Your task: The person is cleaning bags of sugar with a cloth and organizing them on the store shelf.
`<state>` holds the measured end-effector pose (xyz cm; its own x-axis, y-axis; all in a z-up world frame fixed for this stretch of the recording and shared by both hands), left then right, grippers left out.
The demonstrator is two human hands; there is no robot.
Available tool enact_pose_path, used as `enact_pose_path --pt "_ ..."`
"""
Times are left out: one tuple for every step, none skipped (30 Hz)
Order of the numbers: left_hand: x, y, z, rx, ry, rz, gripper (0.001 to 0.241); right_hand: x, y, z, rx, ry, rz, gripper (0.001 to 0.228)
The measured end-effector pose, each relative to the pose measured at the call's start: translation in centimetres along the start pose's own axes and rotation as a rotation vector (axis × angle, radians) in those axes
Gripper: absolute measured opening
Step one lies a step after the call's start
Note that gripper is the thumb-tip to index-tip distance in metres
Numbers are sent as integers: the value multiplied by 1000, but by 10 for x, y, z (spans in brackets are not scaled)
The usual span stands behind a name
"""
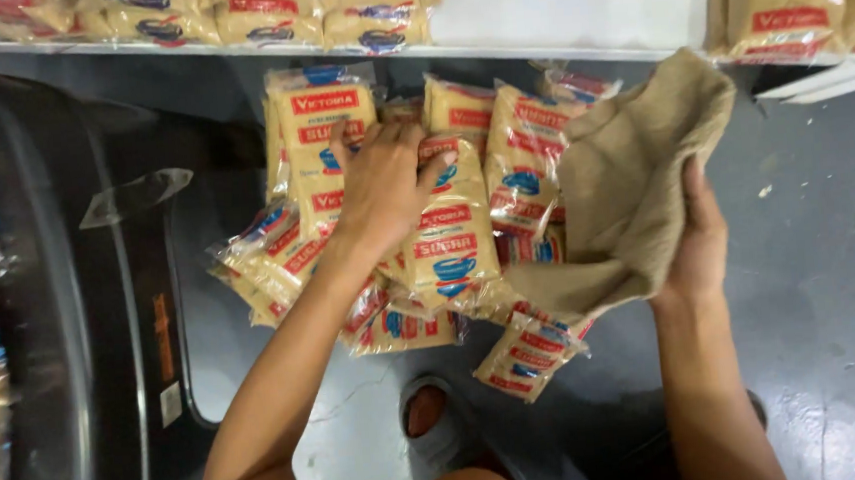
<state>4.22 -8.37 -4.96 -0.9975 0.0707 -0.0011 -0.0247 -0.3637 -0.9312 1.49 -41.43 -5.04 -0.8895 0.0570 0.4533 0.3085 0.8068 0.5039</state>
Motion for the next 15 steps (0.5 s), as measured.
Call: enact_pose_path --pt "1 -8 5 -4 -1 0 41 12 17 3 -4 2 -2 70" --pt "2 -16 10 58 -16 -18 45 24 35 6 22 27 -29 72" --pt "3 -23 16 124 -31 -32 50 36 53 8 51 50 -58 73" --pt "2 -23 16 123 -32 -31 50 38 54 17 51 49 -60 73" --pt "2 -22 16 250 -4 -50 49 40 56 26 101 36 -98 79" --pt "2 -22 15 378 25 -69 51 42 57 35 150 23 -136 84" --pt "7 -37 31 379 20 -66 51 49 70 36 153 26 -140 84" --pt "12 -55 47 478 103 -27 43 57 83 37 207 3 -193 88" --pt "17 -73 63 575 186 15 36 64 98 39 260 -22 -249 95" --pt "19 -76 69 575 181 21 36 64 90 48 263 -20 -255 95" --pt "21 -81 75 589 178 77 35 64 82 56 375 -43 -265 87" --pt "22 -86 80 602 174 133 35 63 75 64 487 -66 -275 81" --pt "25 -93 85 603 176 140 35 66 75 66 490 -71 -279 81" --pt "27 -101 88 670 83 169 30 69 76 68 472 -113 -265 60" --pt "29 -107 91 735 -12 195 26 72 76 70 453 -153 -250 42"
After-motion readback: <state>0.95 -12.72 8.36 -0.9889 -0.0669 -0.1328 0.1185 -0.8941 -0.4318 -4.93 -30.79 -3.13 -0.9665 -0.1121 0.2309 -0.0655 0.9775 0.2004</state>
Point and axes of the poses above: each hand's wrist, its own x-axis away from the middle knuckle, its own y-axis out of the palm, z = x × y, the point moved 2 cm from there along -x, towards the middle knuckle, and after that the axes turned 3 degrees about -y, right-handed, at the moved point
